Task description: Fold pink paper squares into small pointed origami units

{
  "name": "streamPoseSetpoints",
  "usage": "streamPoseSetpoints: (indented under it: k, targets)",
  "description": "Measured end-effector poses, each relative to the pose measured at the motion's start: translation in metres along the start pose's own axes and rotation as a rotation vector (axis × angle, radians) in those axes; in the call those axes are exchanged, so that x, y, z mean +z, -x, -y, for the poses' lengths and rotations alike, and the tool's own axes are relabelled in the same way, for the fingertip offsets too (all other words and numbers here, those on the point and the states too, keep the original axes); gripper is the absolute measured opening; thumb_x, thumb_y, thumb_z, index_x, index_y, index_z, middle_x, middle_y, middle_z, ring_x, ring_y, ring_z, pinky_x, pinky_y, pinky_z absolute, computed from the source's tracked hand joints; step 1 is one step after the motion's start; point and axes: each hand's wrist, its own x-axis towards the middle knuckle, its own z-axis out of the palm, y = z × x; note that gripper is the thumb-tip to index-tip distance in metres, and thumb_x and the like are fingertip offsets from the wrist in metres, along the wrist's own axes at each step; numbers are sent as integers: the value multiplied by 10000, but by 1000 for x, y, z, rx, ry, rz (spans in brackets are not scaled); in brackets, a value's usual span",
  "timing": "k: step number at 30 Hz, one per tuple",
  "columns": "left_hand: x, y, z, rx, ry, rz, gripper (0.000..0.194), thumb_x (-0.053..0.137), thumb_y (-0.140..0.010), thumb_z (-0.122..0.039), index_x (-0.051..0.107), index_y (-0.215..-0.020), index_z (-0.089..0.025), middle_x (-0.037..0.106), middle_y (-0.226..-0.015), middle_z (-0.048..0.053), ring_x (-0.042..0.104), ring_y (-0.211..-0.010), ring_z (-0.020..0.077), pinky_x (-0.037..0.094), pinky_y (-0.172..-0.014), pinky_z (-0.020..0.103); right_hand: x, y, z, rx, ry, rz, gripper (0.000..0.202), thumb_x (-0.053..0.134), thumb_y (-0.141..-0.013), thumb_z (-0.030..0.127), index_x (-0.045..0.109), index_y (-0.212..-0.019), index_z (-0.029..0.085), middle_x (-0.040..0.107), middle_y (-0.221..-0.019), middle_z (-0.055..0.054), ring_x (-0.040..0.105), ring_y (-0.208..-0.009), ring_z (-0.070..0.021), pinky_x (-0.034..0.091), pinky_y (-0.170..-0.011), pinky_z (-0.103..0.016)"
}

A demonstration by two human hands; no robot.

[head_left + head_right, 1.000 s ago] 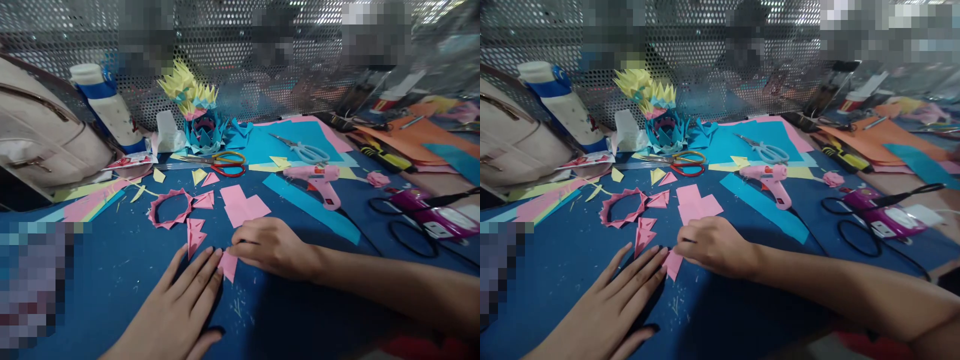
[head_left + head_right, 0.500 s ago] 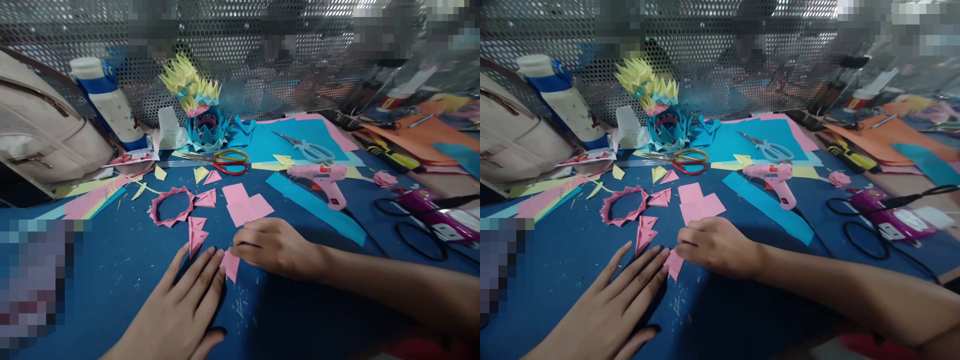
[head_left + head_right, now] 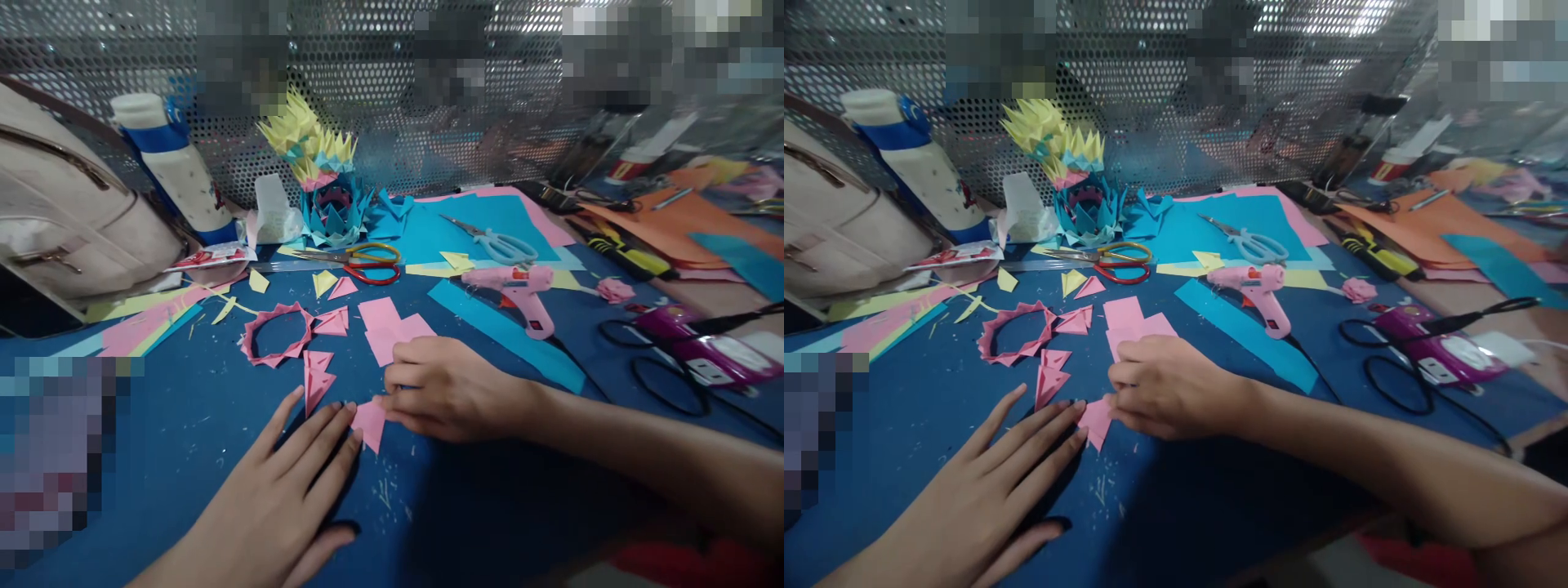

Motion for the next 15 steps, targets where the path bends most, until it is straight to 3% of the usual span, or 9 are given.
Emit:
streamPoseSetpoints:
  k: [6, 12, 15]
  targets:
    - [-4, 2, 0, -49, 63, 30, 543, 525, -985, -477, 498, -1440, -180, 517, -1458, 101, 405, -1392, 290, -37, -1243, 496, 18, -2, 0, 63, -125, -153, 298, 462, -1039, 320, 661, -865, 180, 637, -828, -21, 494, -780, -156, 350, -684, -296]
    - [-4, 1, 3, -124, 190, 8, 429, 479, -1016, -431, 531, -1392, -232, 564, -1337, 93, 462, -1311, 286, 90, -1213, 525, 25, -13, 5, 258, -382, -107, 175, 644, -942, 326, 618, -888, 162, 602, -844, -3, 527, -789, -133, 389, -717, -258]
    - [-6, -3, 7, -168, 280, -78, 304, 430, -1044, -306, 604, -1282, -236, 614, -1220, 74, 550, -1147, 244, 242, -1121, 490, 25, -15, 7, 287, -434, -86, 147, 654, -923, 291, 618, -848, 170, 588, -800, 11, 524, -769, -129, 384, -709, -257]
